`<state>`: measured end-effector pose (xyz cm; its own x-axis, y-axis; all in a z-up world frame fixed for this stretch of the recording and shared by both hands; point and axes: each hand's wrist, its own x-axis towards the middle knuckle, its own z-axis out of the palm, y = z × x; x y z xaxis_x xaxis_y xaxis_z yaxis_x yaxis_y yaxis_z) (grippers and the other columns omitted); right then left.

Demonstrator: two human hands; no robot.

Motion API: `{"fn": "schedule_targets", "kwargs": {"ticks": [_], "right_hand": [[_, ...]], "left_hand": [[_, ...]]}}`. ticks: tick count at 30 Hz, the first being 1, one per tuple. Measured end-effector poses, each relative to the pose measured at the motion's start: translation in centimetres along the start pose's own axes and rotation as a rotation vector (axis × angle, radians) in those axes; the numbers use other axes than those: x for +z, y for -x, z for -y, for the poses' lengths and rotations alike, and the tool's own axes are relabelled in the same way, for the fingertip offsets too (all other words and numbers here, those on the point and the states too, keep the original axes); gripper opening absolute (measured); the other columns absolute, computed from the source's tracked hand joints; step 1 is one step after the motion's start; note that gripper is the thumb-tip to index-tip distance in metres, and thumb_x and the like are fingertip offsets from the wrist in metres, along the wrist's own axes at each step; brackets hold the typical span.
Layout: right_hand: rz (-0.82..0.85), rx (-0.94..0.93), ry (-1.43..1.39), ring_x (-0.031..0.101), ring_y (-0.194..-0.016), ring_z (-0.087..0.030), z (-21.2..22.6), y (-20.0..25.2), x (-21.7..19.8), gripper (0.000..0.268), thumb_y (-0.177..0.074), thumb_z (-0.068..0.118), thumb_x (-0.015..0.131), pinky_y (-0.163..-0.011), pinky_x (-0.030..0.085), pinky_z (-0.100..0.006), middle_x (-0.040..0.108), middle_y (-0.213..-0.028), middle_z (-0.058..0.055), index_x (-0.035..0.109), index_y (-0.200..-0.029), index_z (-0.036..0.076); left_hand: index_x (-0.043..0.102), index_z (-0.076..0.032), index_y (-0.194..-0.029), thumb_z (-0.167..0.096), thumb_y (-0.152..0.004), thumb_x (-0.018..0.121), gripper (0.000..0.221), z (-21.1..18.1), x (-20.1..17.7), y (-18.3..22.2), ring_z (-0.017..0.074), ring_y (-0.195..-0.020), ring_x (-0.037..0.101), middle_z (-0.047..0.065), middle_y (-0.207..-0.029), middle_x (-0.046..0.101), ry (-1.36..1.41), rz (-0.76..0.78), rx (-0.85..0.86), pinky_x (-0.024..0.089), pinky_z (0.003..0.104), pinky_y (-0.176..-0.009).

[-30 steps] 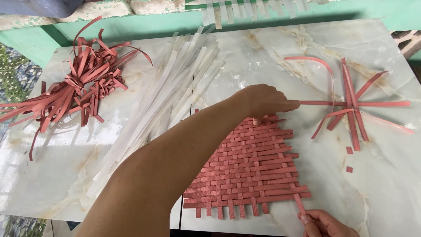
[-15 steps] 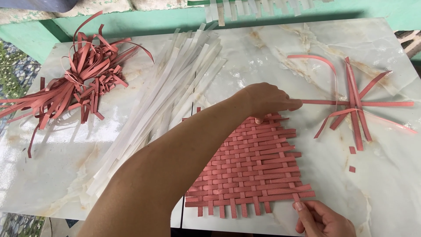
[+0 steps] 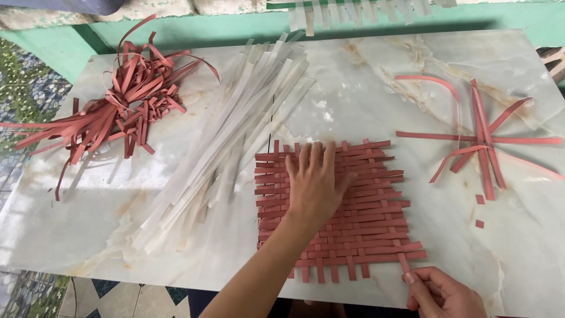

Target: Weaving pink plastic strips into a rectangular mat on a white table

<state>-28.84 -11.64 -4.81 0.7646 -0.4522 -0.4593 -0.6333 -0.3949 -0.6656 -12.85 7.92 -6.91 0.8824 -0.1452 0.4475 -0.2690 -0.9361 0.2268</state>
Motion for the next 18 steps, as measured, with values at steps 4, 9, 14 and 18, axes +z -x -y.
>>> {"fn": "schedule_targets", "kwargs": {"ticks": [4,9,14,18], "right_hand": [[-0.012,-0.035,0.033,0.048,-0.045,-0.019,-0.6,0.2,0.0,0.027,-0.089,0.022,0.071,-0.052,0.042,-0.027,0.066,-0.052,-0.011,0.08,-0.073,0.002],[0.053,-0.008,0.006,0.05,-0.041,-0.022,0.5,0.4,-0.5,0.028,-0.094,0.021,0.062,-0.049,0.044,-0.03,0.08,-0.067,-0.01,0.08,-0.086,0.001],[0.031,-0.119,0.041,0.065,-0.061,-0.014,-1.1,0.0,0.2,0.03,-0.091,0.027,0.064,-0.073,0.05,-0.024,0.073,-0.058,-0.006,0.079,-0.078,0.004],[0.062,-0.086,0.01,0.047,-0.049,-0.018,-0.6,0.9,0.6,0.029,-0.092,0.023,0.066,-0.055,0.041,-0.027,0.072,-0.058,-0.008,0.075,-0.076,0.001]], "left_hand": [[0.044,-0.009,-0.139,-0.048,-0.092,0.057,0.063,0.3,0.7,1.7,0.0371,-0.134,0.039,0.014,-0.143,0.045,0.0,-0.026,0.066,0.032,0.068,-0.102],[0.052,-0.011,-0.13,-0.036,-0.094,0.055,0.044,0.2,0.9,1.8,0.0387,-0.134,0.041,0.008,-0.141,0.052,0.148,-0.056,0.142,0.026,0.069,-0.106],[0.055,-0.013,-0.129,-0.032,-0.096,0.053,0.038,0.2,1.2,1.9,0.0388,-0.137,0.038,0.008,-0.142,0.052,0.174,-0.056,0.132,0.025,0.07,-0.107],[0.056,-0.015,-0.127,-0.029,-0.096,0.053,0.034,0.2,1.6,1.8,0.0382,-0.137,0.038,0.007,-0.142,0.053,0.128,-0.068,0.119,0.026,0.07,-0.107]]}}
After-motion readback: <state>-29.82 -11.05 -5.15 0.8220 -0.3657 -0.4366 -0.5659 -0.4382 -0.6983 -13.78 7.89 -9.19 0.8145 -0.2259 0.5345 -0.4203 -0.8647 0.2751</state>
